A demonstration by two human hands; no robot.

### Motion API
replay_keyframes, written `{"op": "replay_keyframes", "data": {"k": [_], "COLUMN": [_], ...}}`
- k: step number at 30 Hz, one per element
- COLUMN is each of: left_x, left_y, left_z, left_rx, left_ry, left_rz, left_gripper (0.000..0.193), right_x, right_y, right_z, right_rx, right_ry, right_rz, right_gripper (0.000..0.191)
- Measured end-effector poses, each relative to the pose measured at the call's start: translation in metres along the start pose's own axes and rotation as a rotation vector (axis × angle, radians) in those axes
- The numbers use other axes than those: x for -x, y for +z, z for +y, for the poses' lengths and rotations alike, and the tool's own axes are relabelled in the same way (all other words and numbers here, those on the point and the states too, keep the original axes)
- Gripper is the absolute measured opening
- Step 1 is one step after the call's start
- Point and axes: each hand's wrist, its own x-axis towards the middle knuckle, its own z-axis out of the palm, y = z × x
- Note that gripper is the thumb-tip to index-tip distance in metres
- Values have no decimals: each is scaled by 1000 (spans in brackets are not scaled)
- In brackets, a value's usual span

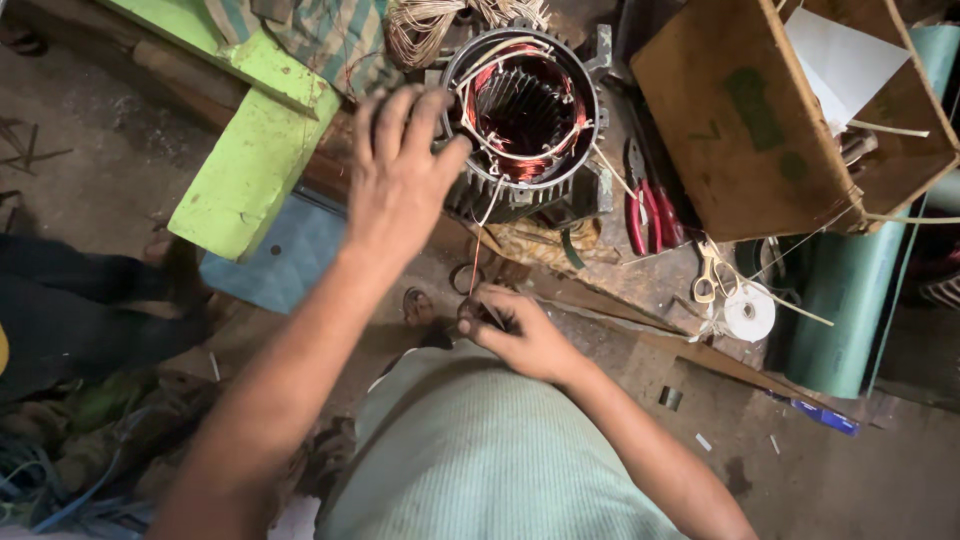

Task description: The person works on a motor stator, using pliers to cut and adjust copper windings, then uses a wooden stick to push and arrange the wires inside the stator slots. The person also handles a roll of white tape and a bundle of thin sticks.

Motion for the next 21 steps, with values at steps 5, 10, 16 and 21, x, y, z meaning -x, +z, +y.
{"op": "replay_keyframes", "data": {"k": [5,10,16,21], "left_x": [63,73,96,135], "left_y": [9,29,9,-10], "left_z": [37,55,61,76], "left_rx": [543,1224,673,676], "left_ry": [-511,-1029,-604,-660], "left_rz": [-225,-435,-172,-137], "left_gripper": [22,21,10,15], "right_x": [6,7,2,-19], "right_y": [-8,-18,-39,-38], "right_z": [-10,-13,-11,4], "right_rx": [102,183,382,859], "right_ry": [-41,6,119,-262], "right_rz": [51,116,305,175], "right_gripper": [13,21,26,14]}}
